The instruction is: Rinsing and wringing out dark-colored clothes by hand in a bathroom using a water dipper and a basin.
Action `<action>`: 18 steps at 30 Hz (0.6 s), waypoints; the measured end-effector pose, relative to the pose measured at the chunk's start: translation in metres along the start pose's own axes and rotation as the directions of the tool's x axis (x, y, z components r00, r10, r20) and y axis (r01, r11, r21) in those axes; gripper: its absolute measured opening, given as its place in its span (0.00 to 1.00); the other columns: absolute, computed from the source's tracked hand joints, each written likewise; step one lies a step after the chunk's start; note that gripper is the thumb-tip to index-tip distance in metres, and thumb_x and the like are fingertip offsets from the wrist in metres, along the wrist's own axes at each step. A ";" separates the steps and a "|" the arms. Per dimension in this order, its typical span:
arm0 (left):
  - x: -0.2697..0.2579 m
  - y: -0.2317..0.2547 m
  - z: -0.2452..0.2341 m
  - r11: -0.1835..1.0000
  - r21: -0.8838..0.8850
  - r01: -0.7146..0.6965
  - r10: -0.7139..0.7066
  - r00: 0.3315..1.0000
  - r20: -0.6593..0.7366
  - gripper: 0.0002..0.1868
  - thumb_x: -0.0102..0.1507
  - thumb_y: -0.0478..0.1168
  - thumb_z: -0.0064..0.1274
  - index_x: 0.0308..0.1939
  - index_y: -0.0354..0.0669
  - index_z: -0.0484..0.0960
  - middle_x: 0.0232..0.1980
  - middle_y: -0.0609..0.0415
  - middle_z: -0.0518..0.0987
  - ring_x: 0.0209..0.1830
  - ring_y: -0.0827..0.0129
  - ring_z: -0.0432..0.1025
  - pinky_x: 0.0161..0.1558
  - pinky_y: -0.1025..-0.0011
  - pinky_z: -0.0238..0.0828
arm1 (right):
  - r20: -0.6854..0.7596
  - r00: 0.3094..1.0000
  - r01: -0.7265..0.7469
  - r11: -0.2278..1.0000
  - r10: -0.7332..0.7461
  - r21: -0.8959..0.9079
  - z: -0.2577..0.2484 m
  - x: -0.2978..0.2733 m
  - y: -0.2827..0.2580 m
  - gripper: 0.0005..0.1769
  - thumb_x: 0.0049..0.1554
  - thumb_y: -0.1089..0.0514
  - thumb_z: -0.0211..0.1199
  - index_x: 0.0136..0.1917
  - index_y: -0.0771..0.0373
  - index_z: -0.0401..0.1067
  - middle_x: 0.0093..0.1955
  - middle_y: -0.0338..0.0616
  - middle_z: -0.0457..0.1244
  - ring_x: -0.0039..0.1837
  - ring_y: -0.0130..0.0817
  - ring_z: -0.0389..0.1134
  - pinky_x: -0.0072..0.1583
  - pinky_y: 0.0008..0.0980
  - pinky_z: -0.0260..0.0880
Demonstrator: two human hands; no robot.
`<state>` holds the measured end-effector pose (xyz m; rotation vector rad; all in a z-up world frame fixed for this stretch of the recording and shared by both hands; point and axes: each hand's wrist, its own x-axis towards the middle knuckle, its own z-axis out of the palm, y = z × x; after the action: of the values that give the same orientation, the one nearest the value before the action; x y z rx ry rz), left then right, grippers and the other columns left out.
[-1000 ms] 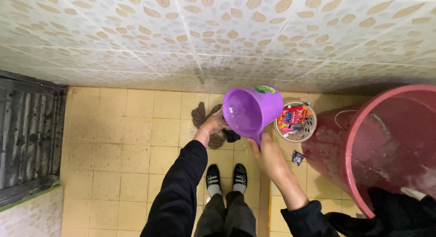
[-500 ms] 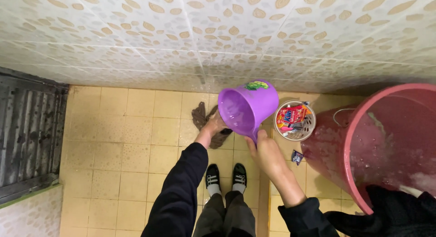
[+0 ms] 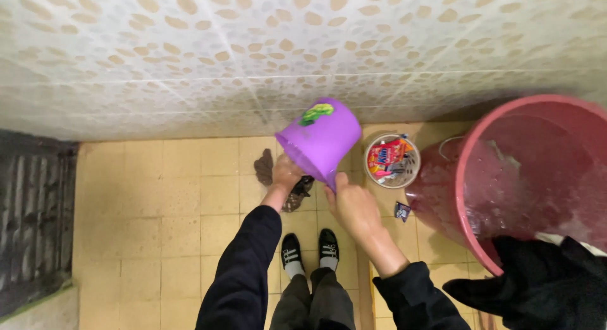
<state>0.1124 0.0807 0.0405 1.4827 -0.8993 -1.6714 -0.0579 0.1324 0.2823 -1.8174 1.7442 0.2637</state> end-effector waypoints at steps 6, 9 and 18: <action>-0.046 0.055 0.047 0.589 0.802 -0.104 0.357 0.923 -0.143 0.28 0.61 0.52 0.52 0.61 0.39 0.79 0.60 0.37 0.78 0.65 0.46 0.69 0.74 0.54 0.53 | -0.061 0.996 0.062 0.998 -0.063 -0.014 0.004 -0.002 0.021 0.17 0.62 0.43 0.53 0.53 0.58 0.65 0.46 0.60 0.70 0.49 0.66 0.74 0.51 0.60 0.75; -0.038 0.051 0.053 0.565 0.825 -0.024 0.203 0.973 -0.110 0.30 0.60 0.48 0.56 0.65 0.42 0.74 0.63 0.39 0.71 0.64 0.45 0.71 0.70 0.52 0.59 | -0.079 0.994 0.076 0.995 -0.081 -0.062 0.003 -0.007 0.036 0.15 0.61 0.46 0.55 0.55 0.56 0.65 0.47 0.58 0.69 0.48 0.65 0.74 0.51 0.61 0.75; 0.028 -0.037 0.021 0.309 0.938 0.155 -0.146 0.983 -0.114 0.18 0.53 0.39 0.61 0.46 0.37 0.87 0.44 0.38 0.83 0.44 0.43 0.81 0.40 0.51 0.83 | -0.219 0.861 -0.388 0.872 0.459 0.299 -0.057 -0.023 0.201 0.20 0.62 0.54 0.54 0.64 0.65 0.59 0.54 0.74 0.67 0.59 0.74 0.70 0.62 0.66 0.69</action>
<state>0.0864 0.0759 -0.0027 2.3817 -2.0298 -1.1876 -0.2679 0.1290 0.2841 -1.3218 2.2683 -0.0478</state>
